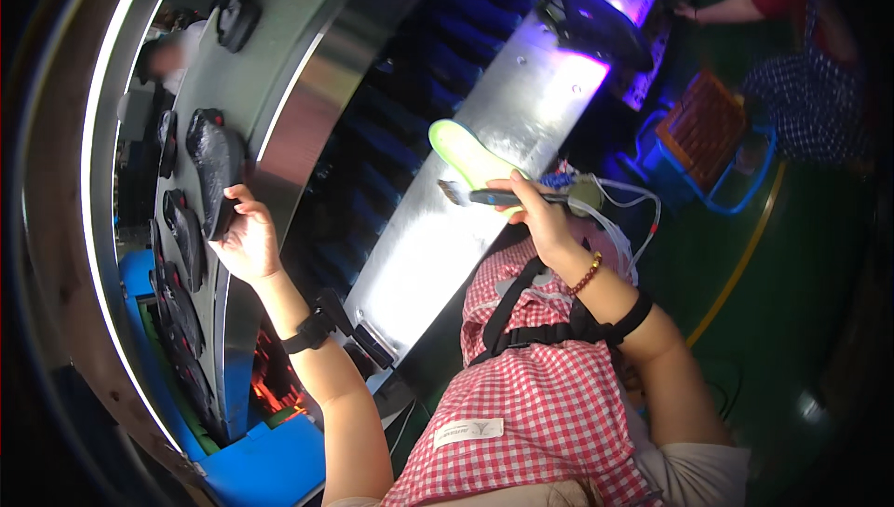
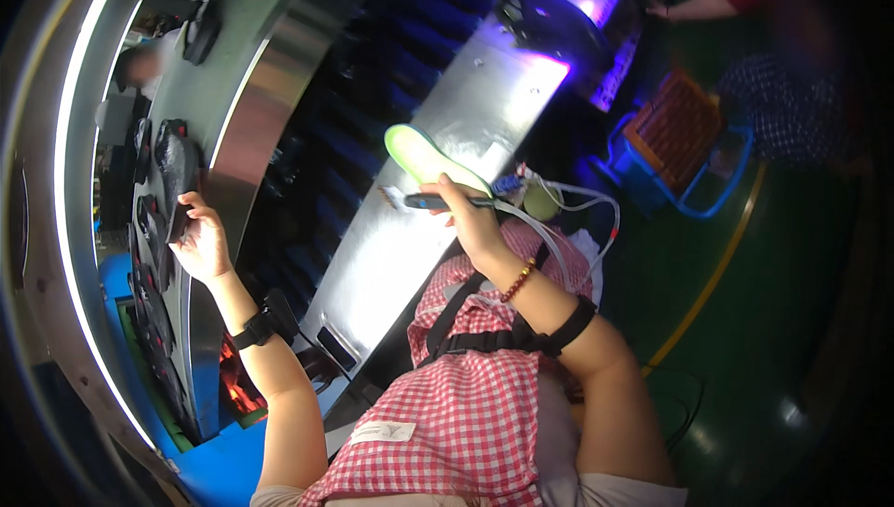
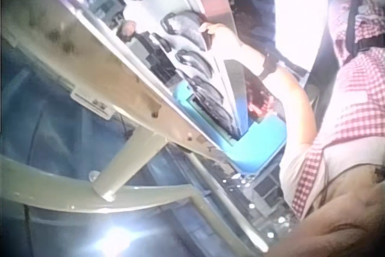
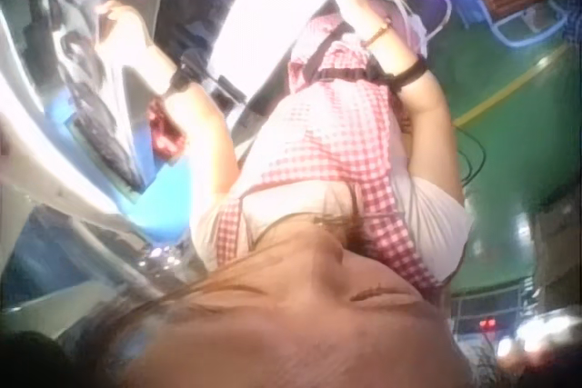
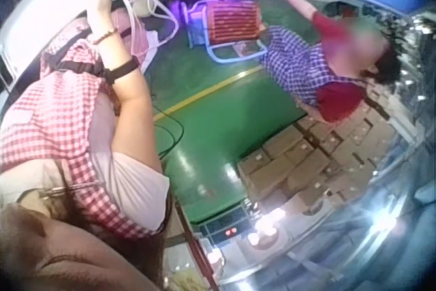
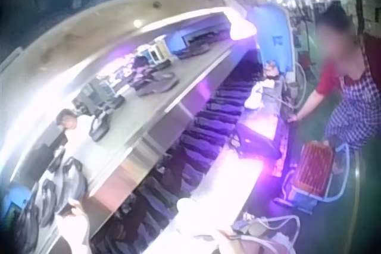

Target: The worker applies a liquid substance to shoe soles using a brush and then places the treated soles onto a conveyor belt.

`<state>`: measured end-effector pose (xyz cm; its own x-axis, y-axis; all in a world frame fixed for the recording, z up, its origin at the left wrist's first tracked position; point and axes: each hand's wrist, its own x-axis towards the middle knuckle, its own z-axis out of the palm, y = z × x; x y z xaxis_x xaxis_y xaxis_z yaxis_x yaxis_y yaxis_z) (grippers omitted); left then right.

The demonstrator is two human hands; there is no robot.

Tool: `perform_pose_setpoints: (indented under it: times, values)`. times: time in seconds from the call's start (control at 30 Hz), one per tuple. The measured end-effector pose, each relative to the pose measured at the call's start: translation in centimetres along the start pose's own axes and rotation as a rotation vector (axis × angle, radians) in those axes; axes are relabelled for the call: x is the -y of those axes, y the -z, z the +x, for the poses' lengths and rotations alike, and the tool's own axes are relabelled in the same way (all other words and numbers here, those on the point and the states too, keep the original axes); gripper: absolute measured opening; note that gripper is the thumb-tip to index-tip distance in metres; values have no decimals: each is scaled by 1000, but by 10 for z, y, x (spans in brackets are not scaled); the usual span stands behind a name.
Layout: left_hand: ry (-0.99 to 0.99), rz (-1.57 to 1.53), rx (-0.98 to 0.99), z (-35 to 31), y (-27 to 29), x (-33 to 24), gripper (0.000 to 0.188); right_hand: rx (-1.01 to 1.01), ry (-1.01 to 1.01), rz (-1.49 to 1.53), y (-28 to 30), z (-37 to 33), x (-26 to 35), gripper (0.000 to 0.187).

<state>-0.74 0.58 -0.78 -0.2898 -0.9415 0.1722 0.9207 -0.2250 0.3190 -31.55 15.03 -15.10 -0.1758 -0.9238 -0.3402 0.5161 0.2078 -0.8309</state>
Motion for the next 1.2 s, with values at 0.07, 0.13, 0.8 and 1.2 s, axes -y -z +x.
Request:
perform_pose_setpoints:
  times: [0.07, 0.13, 0.8, 1.2]
  values:
    - [3, -10, 9, 0, -2, 1, 48, -7, -2, 35, 1, 3, -1, 42]
    - [-28, -1, -9, -3, -2, -2, 50, -8, -46, 33, -2, 0, 4, 42]
    - [236, 77, 51, -18, -85, 43, 69, 0, -106, 24, 2, -5, 9, 44]
    - [241, 8, -227, 120, -90, 136, 83, 33, -85, 90, 3, 2, 11, 42]
